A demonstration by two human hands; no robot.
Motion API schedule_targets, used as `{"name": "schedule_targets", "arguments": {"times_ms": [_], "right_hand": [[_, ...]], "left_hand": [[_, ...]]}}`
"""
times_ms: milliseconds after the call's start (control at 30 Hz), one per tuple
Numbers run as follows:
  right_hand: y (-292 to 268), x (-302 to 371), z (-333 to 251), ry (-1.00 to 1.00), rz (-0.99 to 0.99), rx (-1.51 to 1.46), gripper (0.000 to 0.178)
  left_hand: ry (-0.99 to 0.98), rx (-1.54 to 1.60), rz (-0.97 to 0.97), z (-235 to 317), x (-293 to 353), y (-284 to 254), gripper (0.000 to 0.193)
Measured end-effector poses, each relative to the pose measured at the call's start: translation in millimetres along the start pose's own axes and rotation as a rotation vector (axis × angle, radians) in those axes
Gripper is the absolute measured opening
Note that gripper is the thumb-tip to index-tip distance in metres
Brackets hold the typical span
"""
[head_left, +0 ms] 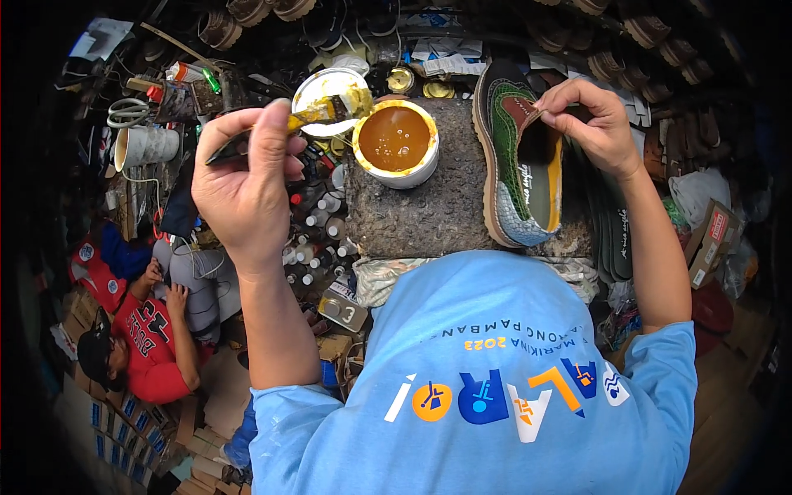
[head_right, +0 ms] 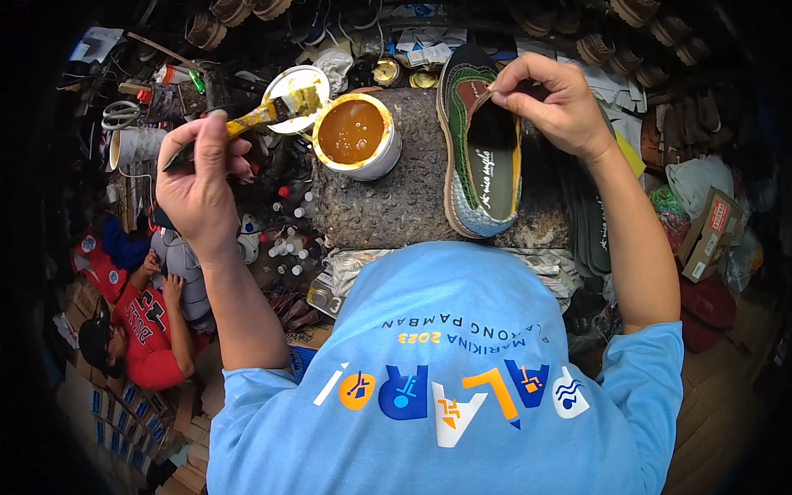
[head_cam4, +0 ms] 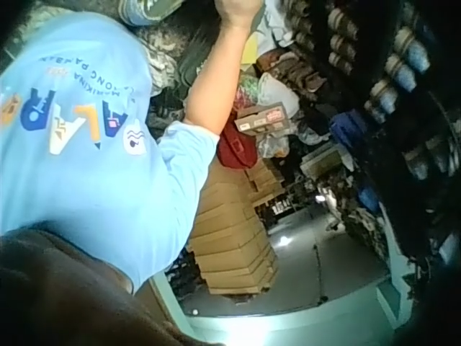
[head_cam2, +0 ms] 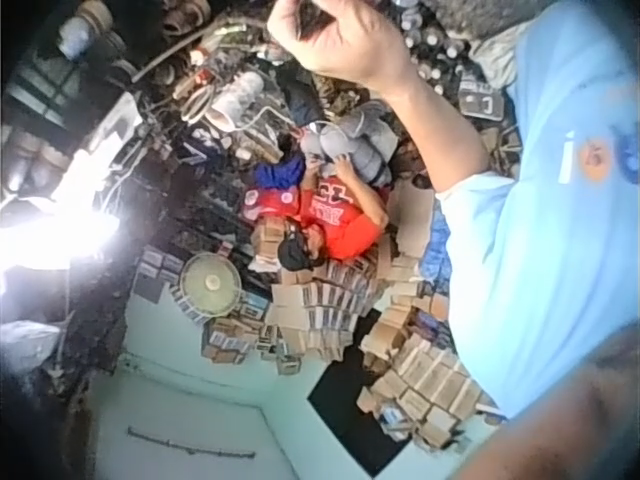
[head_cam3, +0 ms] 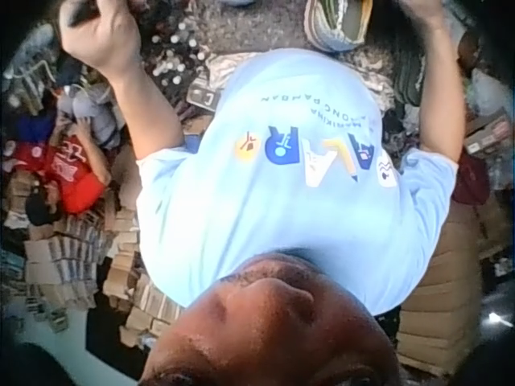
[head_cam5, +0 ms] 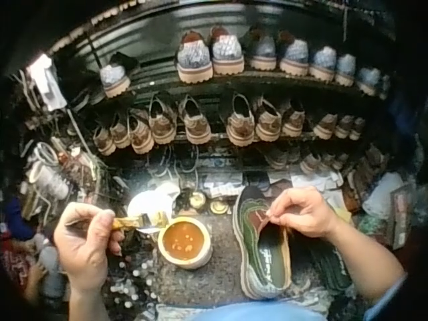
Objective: Apply adhesive to the interior of shoe uppers and insoles using a brush.
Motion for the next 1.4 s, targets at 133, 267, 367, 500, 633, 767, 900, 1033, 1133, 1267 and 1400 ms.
{"name": "schedule_targets", "arguments": {"times_ms": [133,267,367,500,633,767,900,1033,1133,1267,1400], "right_hand": [[9,1,-4,0.049,-0.050,0.008,0.010],[20,-6,-22,-0.162,-0.113,0.181,0.019],[24,-6,-27,-0.194,-0.140,0.244,0.019],[21,0,-20,-0.255,-0.153,0.230,0.025],[16,-1,-21,-0.216,-0.157,0.118,0.031],[17,-4,-20,-0.204,-0.186,0.132,0.029],[14,-5,-12,-0.185,-0.132,0.085,0.028],[14,-4,-11,-0.177,-0.080,0.067,0.024],[14,-6,-13,-0.150,-0.084,0.027,0.022],[11,-4,-13,-0.125,-0.117,0.045,0.019],[12,-4,-9,-0.052,-0.171,-0.006,0.022]], "left_hand": [[-0.019,-0.208,-0.054,-1,0,5,0.015],[0.179,-0.569,-0.179,-10,-2,25,0.018],[0.219,-0.627,-0.248,-32,3,42,0.019],[-0.430,0.079,-0.099,-74,-3,26,0.019],[-0.775,0.637,-0.092,-77,-16,-2,0.031],[-0.925,0.112,-0.273,-101,4,-17,0.024],[-0.788,0.691,-0.561,-72,0,-6,0.021],[-0.989,0.086,-0.263,-105,12,-21,0.020],[-0.766,0.577,-0.389,-47,6,-4,0.022],[-0.291,0.817,-0.126,54,-41,-16,0.030],[-0.152,0.812,-0.116,79,-47,-25,0.032]]}}
Point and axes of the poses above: each hand's wrist, its own x-axis away from the middle knuckle, its own y-axis out of the palm, z = x × y, the point moved 6 cm from there along -x, towards the middle knuckle, and after that the axes turned 2 degrees about -y, right-handed, at the moved point
